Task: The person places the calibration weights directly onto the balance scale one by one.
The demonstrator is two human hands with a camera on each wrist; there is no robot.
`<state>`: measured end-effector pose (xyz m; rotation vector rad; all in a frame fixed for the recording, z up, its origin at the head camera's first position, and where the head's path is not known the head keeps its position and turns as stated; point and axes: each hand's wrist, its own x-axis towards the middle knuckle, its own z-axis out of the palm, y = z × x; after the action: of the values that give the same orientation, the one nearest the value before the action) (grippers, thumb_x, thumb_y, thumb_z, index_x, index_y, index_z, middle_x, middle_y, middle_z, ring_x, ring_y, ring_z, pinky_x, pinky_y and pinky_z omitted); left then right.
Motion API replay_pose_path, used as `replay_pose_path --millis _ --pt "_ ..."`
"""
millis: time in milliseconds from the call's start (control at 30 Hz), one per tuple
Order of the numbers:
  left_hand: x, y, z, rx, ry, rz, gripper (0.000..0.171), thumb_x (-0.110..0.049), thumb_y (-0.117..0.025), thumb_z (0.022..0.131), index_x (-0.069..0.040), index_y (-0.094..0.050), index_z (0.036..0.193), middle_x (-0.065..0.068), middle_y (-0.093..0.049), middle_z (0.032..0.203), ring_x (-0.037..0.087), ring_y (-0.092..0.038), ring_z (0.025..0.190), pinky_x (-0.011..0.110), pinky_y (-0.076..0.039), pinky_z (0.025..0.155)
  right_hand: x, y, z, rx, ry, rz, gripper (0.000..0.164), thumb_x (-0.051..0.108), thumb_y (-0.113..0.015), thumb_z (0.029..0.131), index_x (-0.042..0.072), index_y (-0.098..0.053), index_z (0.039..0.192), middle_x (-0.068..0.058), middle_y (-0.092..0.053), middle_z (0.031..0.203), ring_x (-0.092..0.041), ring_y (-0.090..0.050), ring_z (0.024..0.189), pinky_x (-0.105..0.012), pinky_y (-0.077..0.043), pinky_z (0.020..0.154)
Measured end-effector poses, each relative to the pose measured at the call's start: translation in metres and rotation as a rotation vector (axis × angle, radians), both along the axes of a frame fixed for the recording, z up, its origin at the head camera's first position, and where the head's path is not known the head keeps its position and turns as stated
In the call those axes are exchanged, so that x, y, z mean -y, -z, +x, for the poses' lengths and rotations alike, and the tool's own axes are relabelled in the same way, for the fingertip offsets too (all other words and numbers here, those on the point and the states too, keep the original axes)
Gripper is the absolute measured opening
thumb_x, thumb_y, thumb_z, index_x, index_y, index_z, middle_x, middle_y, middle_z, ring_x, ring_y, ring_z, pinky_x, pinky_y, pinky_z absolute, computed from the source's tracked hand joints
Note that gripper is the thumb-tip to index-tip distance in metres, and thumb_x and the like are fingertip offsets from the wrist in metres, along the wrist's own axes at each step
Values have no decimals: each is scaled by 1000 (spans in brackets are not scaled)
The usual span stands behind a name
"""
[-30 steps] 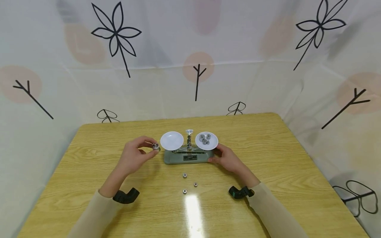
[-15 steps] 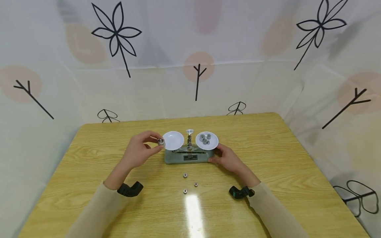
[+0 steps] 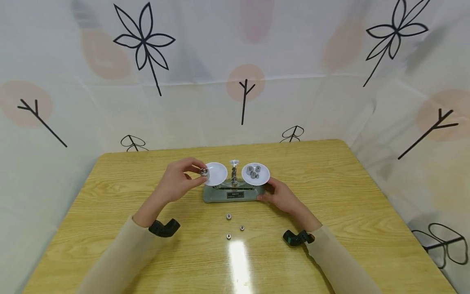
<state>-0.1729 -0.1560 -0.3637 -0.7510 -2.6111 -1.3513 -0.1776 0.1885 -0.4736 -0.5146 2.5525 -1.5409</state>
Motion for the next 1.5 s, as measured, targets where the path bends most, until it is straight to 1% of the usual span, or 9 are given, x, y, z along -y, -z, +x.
replay_pose_path --millis 100,300,333,533,733,1000,1100,1333,1500 --pt "-2 0 -2 10 9 -3 22 -13 -80 85 -16 -71 105 0 -71 102 15 -69 92 32 -54 62 -2 -1 0 3 -10 -17 66 5 -78 85 -1 -48 144 -20 -49 145 -37 -46 134 -49 -39 108" --pt "-6 3 -5 44 50 15 21 -11 -79 86 -14 -71 104 1 -70 104 19 -70 94 33 -55 61 8 -31 14 2 -20 -14 63 -3 -75 85 -9 -47 141 -27 -48 143 -43 -45 133 -52 -39 107" --pt "-7 3 -5 46 58 12 21 -10 -79 86 -14 -70 104 1 -70 104 19 -70 94 33 -55 61 9 -32 15 1 -18 -11 62 -5 -74 85 -10 -46 141 -28 -48 143 -44 -45 133 -52 -39 107" --pt "-11 3 -7 39 78 -25 21 -11 -80 85 -13 -70 104 1 -69 106 20 -70 95 33 -54 63 2 -2 0 -2 -5 -31 67 -3 -76 84 -6 -46 144 -24 -47 145 -40 -45 134 -51 -38 108" --pt "-13 -1 -11 37 68 -57 20 -13 -81 85 -14 -71 102 0 -70 103 18 -70 93 33 -55 65 -1 1 -3 16 -10 -41 68 4 -79 84 -1 -48 144 -20 -48 146 -36 -45 135 -49 -37 109" --pt "-14 -1 -15 8 62 -117 20 -17 -82 84 -14 -71 101 -2 -71 95 25 -66 91 31 -50 59 0 1 -2 4 -4 -36 68 1 -78 84 -3 -47 144 -21 -48 145 -37 -45 135 -50 -38 109" --pt "-14 0 -16 13 57 -126 20 -18 -81 84 -14 -71 101 -2 -70 95 24 -66 91 32 -50 60 2 -4 1 -1 -5 -37 67 -3 -76 84 -6 -46 144 -25 -47 145 -40 -44 134 -52 -37 108" --pt "-13 2 -17 10 57 -141 18 -18 -81 85 -15 -71 100 -4 -70 94 14 -64 88 32 -52 62 8 -33 16 12 -19 -28 63 -5 -74 85 -11 -45 141 -29 -47 144 -44 -44 133 -52 -38 107" --pt "-14 3 -17 18 57 -144 18 -18 -81 85 -15 -72 100 -4 -70 94 14 -64 87 32 -52 62 8 -36 18 15 -23 -34 63 -5 -73 86 -11 -45 142 -29 -46 144 -44 -43 134 -52 -37 108"
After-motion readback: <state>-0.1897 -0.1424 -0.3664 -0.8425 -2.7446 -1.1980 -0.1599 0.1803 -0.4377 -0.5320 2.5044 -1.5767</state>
